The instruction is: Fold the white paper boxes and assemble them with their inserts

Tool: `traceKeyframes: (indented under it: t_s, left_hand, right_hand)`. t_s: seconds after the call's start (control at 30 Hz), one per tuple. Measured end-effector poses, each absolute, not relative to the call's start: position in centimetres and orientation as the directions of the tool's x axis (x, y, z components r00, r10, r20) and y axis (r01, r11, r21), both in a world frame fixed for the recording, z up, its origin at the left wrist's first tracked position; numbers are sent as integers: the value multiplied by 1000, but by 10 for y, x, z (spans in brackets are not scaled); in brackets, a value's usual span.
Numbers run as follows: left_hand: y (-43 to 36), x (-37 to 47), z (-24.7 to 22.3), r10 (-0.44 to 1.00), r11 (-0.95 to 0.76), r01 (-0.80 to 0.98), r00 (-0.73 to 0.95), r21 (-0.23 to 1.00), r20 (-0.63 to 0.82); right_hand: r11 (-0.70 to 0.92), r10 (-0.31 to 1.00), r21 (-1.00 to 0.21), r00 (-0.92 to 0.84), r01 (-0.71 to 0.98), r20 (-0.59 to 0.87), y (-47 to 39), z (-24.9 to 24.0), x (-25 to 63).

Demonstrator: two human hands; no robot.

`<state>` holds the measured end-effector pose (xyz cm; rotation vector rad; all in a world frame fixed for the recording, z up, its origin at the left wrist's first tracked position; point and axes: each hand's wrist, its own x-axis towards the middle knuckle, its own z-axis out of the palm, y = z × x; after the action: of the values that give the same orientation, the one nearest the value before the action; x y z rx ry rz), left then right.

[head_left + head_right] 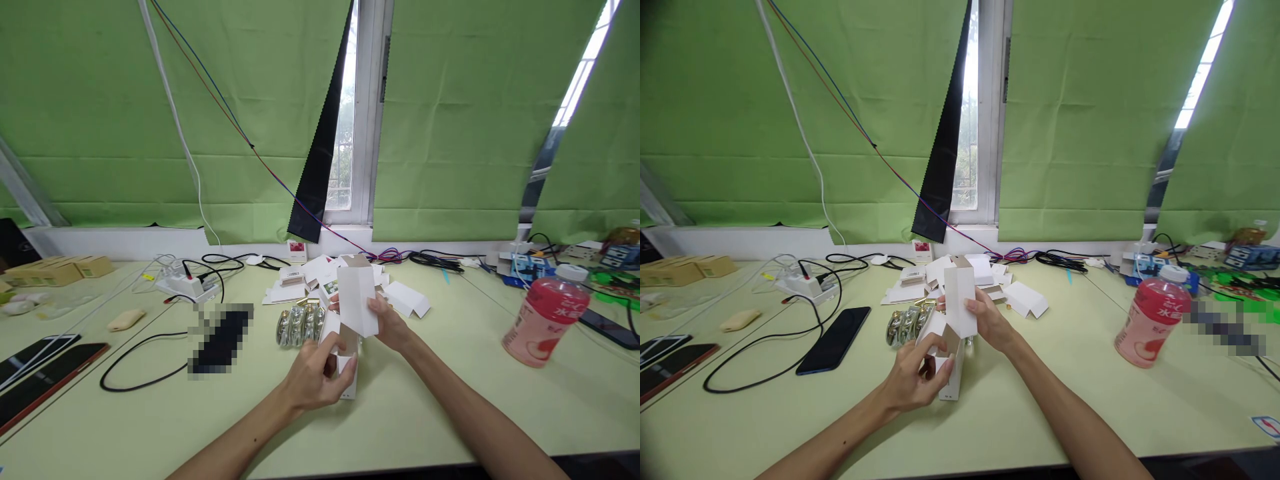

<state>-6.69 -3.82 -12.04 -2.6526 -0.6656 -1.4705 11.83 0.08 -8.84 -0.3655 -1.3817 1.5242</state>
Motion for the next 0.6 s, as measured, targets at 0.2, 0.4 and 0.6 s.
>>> traceKeyframes:
  t_s: [0.2,0.4,0.6]
  left_hand:
    - [-36,-67,-127,388,-897,385,445,219,807]
    - [-35,-66,-129,427,-890,364,452,275,783]
    - [-35,-66,-128,444,-884,354,435,305,783]
  right_hand:
    - [171,826,-877,-419,-450,376,2,-90,118]
    - [170,841,-869,-390,-465,374,4,-93,116]
    - [170,858,-861,-358,-479,369,4,-97,114]
